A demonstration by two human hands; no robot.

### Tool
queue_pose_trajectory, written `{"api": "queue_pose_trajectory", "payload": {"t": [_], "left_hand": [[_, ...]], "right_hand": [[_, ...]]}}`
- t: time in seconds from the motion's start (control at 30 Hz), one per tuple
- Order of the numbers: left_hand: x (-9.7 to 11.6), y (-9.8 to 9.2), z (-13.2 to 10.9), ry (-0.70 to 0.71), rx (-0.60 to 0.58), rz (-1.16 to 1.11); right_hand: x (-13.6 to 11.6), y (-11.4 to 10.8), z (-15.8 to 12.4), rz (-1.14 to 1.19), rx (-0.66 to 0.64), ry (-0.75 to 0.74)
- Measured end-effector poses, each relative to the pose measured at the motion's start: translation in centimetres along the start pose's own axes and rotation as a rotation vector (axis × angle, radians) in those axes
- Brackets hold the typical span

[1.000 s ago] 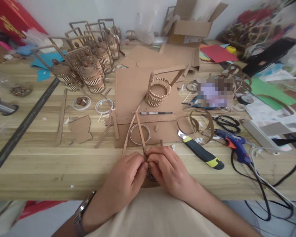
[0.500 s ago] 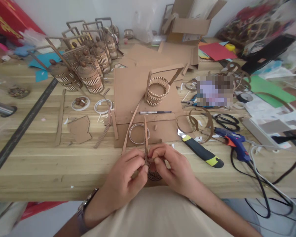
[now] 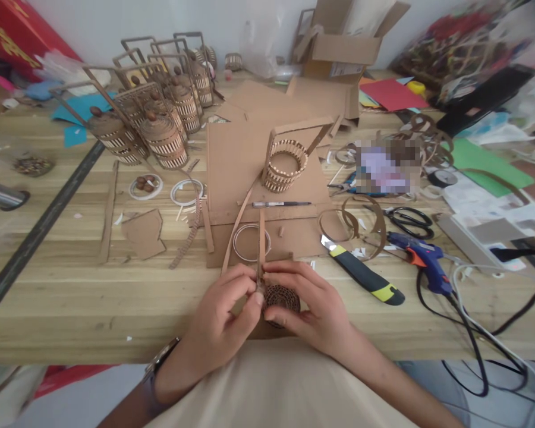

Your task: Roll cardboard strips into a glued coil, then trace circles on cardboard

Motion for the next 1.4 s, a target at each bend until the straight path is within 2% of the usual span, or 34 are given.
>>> {"api": "queue_pose_trajectory", "payload": {"t": [0.23, 0.4, 0.57, 0.67, 0.77, 0.87, 0.93, 1.0, 1.03, 1.13, 1.2, 1.27, 1.4], "left_hand": [[0.2, 0.1, 0.0, 0.027, 0.021, -0.031], [1.1, 0.3, 0.3, 0.107, 0.012, -0.021], [2.0, 0.2, 0.8, 0.207, 0.013, -0.032], [2.5, 0.2, 0.9, 0.297, 0.029, 0.067], [3.1, 0.8, 0.6, 0.435, 0.03, 0.297], [3.5, 2.2, 0.1, 0.58, -0.038, 0.507], [3.2, 2.9, 0.0, 0.598, -0.097, 0.533], [2.2, 2.6, 0.4, 0.474, -0.145, 0.389], [1.2, 2.2, 0.8, 0.345, -0.152, 0.244], [-3.4, 0.9, 1.3, -0.201, -0.077, -0.376], [-5.7, 1.2, 0.6, -0.507, -0.045, -0.744], [-6.2, 1.9, 0.1, -0.649, -0.086, -0.92], [-4.8, 3.5, -0.6, -0.703, -0.296, -1.028]], "right_hand": [[-1.2, -0.6, 0.1, -0.057, 0.046, -0.017], [-2.0, -1.4, 0.5, -0.124, 0.08, -0.064], [-1.9, -1.7, 0.5, -0.072, 0.084, -0.034], [-1.6, -1.7, 0.3, -0.028, 0.078, 0.002], [-0.2, -1.3, 0.0, 0.151, 0.089, 0.137], [2.3, -0.6, -0.4, 0.367, 0.128, 0.377], [3.4, -0.2, -0.5, 0.401, 0.114, 0.468], [3.8, -0.8, -0.3, 0.311, 0.101, 0.45], [3.9, -1.4, -0.1, 0.23, 0.096, 0.411], [3.6, -3.2, 0.7, -0.013, 0.003, 0.217], [3.6, -3.8, 1.1, -0.09, -0.093, 0.086], [4.2, -4.4, 1.4, -0.135, -0.139, 0.002], [5.7, -4.6, 2.0, -0.223, -0.149, -0.072]]}}
Point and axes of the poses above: each hand's wrist, its own z-axis towards the middle knuckle, its own y-axis out of the palm, x = y × z, the point moved 8 cm from there along z, towards the middle knuckle, and after that the axes turned 2 degrees about z, right-handed, at the moved point
